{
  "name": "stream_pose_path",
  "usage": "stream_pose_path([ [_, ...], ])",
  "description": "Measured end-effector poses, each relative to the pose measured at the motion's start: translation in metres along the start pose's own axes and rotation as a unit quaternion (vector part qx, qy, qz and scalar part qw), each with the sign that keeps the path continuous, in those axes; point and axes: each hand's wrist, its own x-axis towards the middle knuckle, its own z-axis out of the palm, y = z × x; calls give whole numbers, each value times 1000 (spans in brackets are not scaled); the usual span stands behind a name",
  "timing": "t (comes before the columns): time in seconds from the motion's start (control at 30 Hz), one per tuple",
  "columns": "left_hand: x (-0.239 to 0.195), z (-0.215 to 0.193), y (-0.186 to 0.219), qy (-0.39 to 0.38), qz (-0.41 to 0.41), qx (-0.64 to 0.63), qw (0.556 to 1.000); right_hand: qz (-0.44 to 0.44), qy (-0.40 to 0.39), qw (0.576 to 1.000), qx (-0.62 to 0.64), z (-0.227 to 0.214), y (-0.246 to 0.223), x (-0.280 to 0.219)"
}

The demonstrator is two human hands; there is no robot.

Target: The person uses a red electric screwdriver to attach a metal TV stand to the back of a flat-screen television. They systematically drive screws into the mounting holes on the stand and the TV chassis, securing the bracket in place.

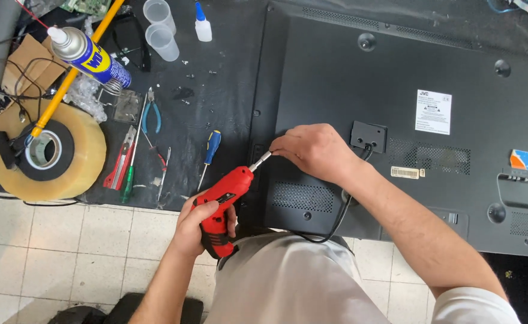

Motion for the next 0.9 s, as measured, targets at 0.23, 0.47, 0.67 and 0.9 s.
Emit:
stream_pose_path([
  [0.23,-2,-19,-9,-35,-18,0,999,-39,-8,998,-45,1,-3,-8],
  [0.47,5,-28,-17,-43,-103,-90,990,28,-59,997,35,-17,-11,4],
  [0.67,18,-54,-34,9,-62,-68,996,115,-65,991,4,11,16,-25],
  [0.9,-17,-65,18,176,-27,-51,983,92,-147,985,-26,136,-17,-23],
])
